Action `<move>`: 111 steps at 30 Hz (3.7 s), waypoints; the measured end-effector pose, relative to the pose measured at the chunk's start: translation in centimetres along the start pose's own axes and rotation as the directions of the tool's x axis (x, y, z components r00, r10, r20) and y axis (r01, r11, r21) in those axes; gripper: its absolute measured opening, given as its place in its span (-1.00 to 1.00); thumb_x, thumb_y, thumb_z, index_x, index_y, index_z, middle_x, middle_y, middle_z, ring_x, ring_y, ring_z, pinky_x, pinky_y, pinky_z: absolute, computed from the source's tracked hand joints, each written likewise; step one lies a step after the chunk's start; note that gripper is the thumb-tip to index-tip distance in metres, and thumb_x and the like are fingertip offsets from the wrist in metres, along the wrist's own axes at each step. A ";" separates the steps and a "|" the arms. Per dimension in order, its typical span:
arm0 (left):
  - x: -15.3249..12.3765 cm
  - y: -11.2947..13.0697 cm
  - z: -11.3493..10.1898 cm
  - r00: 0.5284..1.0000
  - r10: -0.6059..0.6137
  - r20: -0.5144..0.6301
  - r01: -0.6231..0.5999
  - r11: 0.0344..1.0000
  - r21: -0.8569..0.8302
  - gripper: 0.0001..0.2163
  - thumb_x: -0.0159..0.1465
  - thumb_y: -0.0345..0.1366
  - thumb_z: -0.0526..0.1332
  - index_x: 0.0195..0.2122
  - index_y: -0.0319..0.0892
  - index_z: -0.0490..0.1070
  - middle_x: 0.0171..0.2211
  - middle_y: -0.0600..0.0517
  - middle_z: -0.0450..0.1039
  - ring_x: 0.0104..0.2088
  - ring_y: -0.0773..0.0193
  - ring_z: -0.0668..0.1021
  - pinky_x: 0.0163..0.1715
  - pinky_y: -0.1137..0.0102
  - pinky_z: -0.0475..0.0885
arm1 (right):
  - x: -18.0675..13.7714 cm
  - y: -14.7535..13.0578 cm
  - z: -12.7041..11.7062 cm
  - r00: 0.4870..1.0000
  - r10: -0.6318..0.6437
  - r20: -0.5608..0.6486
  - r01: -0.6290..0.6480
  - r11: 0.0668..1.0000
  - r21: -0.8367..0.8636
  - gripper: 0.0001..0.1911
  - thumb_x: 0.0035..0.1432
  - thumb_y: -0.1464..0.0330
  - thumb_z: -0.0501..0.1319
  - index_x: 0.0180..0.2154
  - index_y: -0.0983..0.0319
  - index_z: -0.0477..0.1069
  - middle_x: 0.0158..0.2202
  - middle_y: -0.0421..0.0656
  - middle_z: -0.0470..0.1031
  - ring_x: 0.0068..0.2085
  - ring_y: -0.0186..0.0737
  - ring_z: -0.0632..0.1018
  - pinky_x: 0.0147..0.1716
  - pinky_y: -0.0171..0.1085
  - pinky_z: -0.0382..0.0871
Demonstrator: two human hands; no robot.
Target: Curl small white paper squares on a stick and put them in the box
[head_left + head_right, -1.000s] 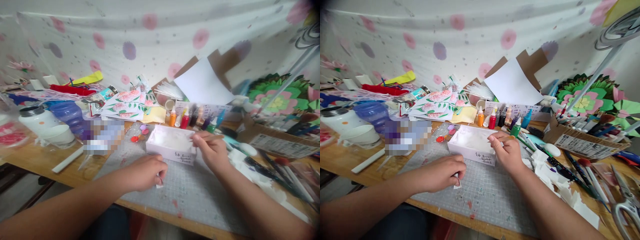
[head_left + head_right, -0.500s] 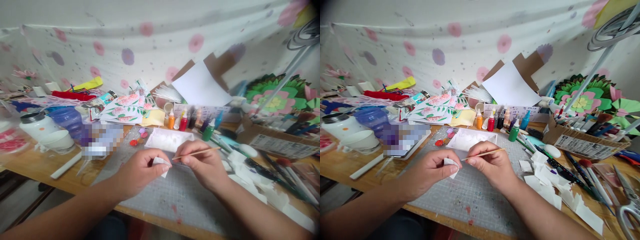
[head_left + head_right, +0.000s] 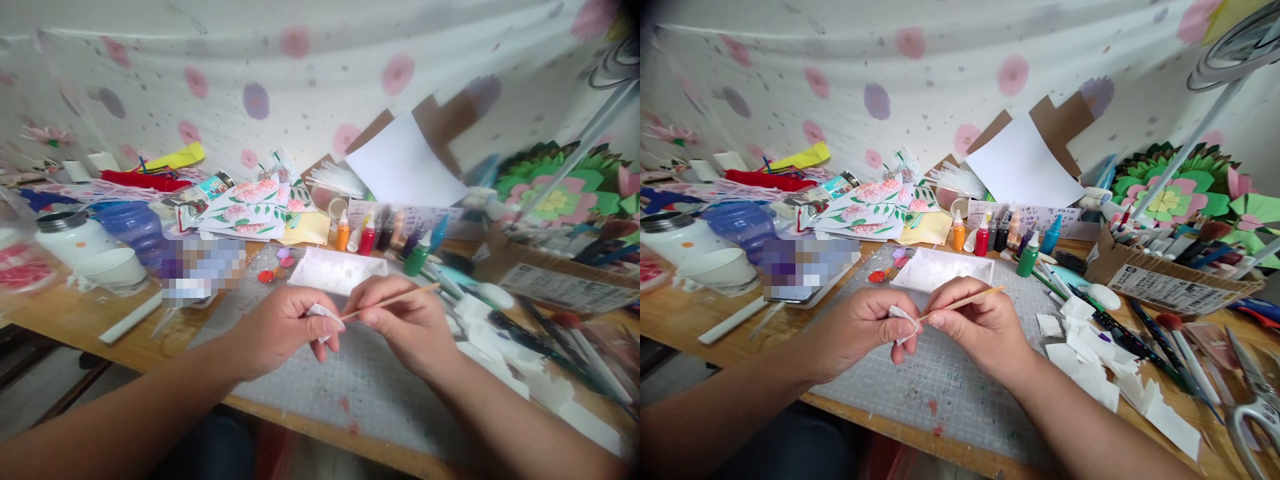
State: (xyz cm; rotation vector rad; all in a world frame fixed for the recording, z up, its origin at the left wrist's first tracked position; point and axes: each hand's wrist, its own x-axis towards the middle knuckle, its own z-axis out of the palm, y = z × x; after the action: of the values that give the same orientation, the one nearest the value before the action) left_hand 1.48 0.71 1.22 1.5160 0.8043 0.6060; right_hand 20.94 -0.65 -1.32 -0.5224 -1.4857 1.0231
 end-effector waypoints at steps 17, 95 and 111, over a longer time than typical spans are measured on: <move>0.1 -0.6 -0.1 0.998 0.047 0.041 -0.039 0.985 -0.168 -0.86 0.23 -0.31 0.27 -0.44 -0.25 0.49 -0.54 0.08 0.47 -0.55 0.44 0.46 -0.53 0.54 0.36 | 0.1 -0.4 0.0 0.995 -0.087 0.045 0.089 0.995 -0.045 -0.89 0.08 0.51 0.33 -0.34 0.19 0.54 -0.38 -0.17 0.59 -0.35 -0.30 0.59 -0.36 -0.31 0.49; 0.3 -0.9 1.2 1.000 -0.006 0.011 0.010 0.854 -0.519 -0.82 0.24 -0.27 0.29 -0.41 -0.29 0.50 -0.48 0.00 0.52 -0.53 0.39 0.51 -0.51 0.49 0.37 | -0.6 -2.0 0.7 0.930 -0.356 0.096 0.352 0.780 -0.517 -0.84 0.11 0.51 0.30 -0.26 0.17 0.55 -0.34 -0.09 0.59 -0.34 -0.21 0.62 -0.35 -0.26 0.55; 0.3 -1.0 1.3 1.000 0.007 0.017 0.003 0.848 -0.530 -0.82 0.24 -0.26 0.29 -0.40 -0.29 0.51 -0.49 0.00 0.52 -0.54 0.39 0.50 -0.52 0.49 0.35 | -0.7 -1.9 0.6 0.930 -0.355 0.093 0.350 0.785 -0.511 -0.83 0.09 0.55 0.30 -0.27 0.20 0.53 -0.31 -0.09 0.57 -0.30 -0.22 0.61 -0.32 -0.25 0.53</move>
State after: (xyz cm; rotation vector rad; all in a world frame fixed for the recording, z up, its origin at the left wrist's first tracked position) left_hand 2.54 0.08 0.11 1.0080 0.5556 0.7443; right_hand 20.94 -2.34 -0.08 -0.5928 -1.7777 0.3089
